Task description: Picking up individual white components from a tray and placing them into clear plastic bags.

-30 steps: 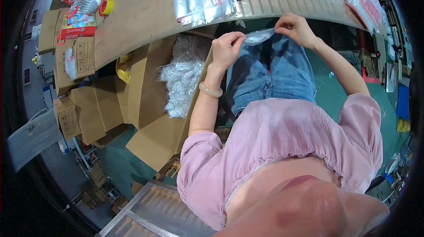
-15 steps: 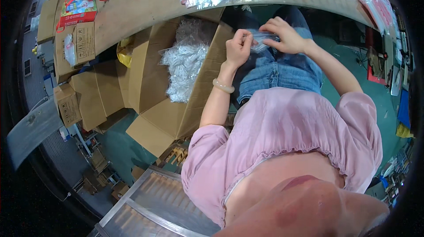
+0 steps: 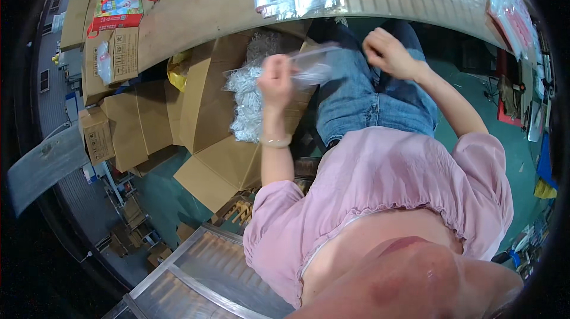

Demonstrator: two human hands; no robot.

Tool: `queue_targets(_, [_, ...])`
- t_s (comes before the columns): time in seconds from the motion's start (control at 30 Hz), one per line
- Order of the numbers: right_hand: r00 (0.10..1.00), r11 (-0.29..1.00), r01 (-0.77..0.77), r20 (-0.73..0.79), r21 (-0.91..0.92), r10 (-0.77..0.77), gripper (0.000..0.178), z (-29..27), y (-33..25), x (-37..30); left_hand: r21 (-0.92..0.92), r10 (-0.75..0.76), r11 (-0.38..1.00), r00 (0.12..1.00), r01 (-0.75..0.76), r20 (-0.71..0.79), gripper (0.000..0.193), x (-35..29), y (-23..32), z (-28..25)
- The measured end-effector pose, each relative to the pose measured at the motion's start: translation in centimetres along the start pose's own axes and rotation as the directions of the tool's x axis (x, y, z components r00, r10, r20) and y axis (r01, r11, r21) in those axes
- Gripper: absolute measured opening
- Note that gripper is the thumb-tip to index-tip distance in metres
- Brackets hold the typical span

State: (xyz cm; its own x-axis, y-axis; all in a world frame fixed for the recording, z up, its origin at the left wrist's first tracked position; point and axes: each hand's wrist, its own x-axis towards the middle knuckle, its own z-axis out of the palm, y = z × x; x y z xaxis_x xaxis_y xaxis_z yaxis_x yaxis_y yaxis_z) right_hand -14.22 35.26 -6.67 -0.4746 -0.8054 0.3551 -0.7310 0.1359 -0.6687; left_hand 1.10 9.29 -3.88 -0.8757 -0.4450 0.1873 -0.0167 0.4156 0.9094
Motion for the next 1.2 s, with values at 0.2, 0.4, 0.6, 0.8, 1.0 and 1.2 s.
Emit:
queue_targets(0.2, [0.95,0.93,-0.299,-0.027,0.215,0.312,0.007,-0.9,0.7,-1.7,0.4,0.129,0.917,0.943,0.004,-0.307,0.025,5.7,0.7,-5.0])
queue_targets(0.4, [0.992,0.96,-0.122,0.011,0.253,0.123,0.007,0.7,-2.5,1.7,0.569,0.386,0.787,0.911,-0.24,-0.149,0.024,15.6,-1.5,6.7])
queue_targets(0.6, [0.962,0.916,-0.264,0.018,0.302,0.272,0.009,0.0,-1.1,0.2,0.529,0.323,0.811,0.945,-0.251,-0.047,0.019,16.7,-1.9,9.0])
queue_targets(0.8, [0.711,0.431,-0.55,0.131,0.715,0.691,0.012,0.4,0.0,1.9,0.448,0.412,0.815,0.911,-0.368,0.0,0.009,7.4,0.7,8.2])
queue_targets(1.0, [0.731,0.401,-0.576,0.23,0.712,0.643,0.012,1.7,0.5,3.4,0.48,0.487,0.757,0.873,-0.442,0.037,0.014,1.9,1.0,7.5])
queue_targets(1.2, [0.839,0.545,-0.49,0.2,0.681,0.505,0.012,1.3,0.7,2.7,0.39,0.424,0.846,0.902,-0.363,-0.081,0.016,1.3,3.8,9.7])
